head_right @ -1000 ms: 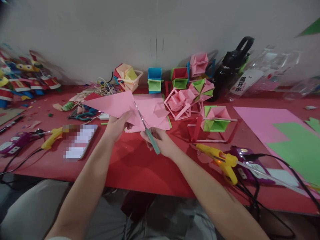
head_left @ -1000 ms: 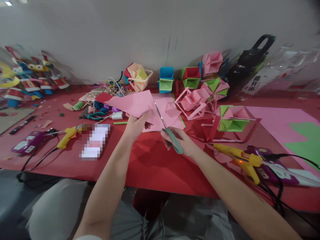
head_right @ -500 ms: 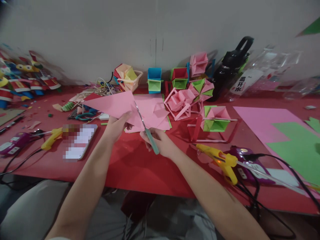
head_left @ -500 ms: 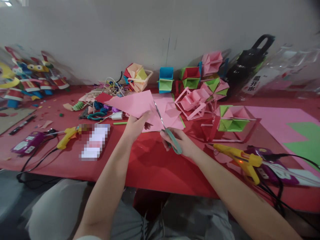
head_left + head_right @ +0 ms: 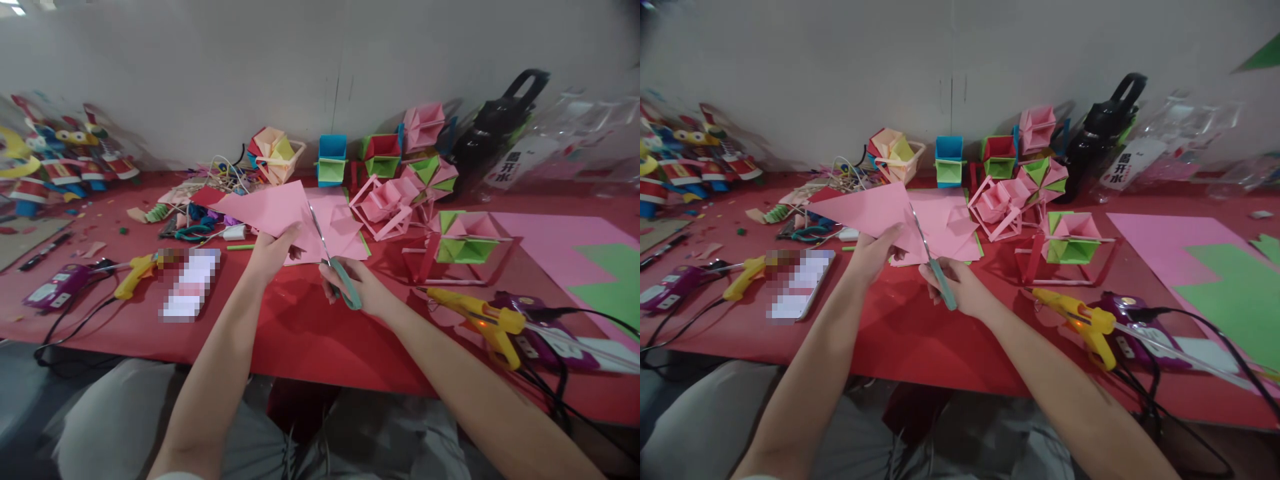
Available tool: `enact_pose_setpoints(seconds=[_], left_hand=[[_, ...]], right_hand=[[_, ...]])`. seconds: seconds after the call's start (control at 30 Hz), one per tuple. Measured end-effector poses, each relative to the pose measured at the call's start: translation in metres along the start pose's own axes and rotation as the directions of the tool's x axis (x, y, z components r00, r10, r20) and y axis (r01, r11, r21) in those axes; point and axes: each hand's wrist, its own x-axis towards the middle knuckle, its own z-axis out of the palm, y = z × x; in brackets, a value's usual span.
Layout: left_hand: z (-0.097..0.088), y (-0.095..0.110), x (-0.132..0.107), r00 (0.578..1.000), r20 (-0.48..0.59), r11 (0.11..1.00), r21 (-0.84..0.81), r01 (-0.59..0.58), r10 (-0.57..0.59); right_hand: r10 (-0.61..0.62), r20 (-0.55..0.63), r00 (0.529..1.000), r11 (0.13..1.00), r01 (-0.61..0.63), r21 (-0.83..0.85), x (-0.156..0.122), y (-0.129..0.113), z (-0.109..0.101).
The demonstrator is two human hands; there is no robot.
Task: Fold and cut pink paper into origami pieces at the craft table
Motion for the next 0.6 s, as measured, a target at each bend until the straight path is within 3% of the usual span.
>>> enact_pose_setpoints(seconds=[0.6], left_hand=[[0.0009,0.0046,-0.0011,1.000,0.004,0.999,-0.031,0.019,-0.019]], right_hand=[[0.012,0.012,1.000,0.999,-0.011,-0.049,-0.0001,0.0031,-0.0012]])
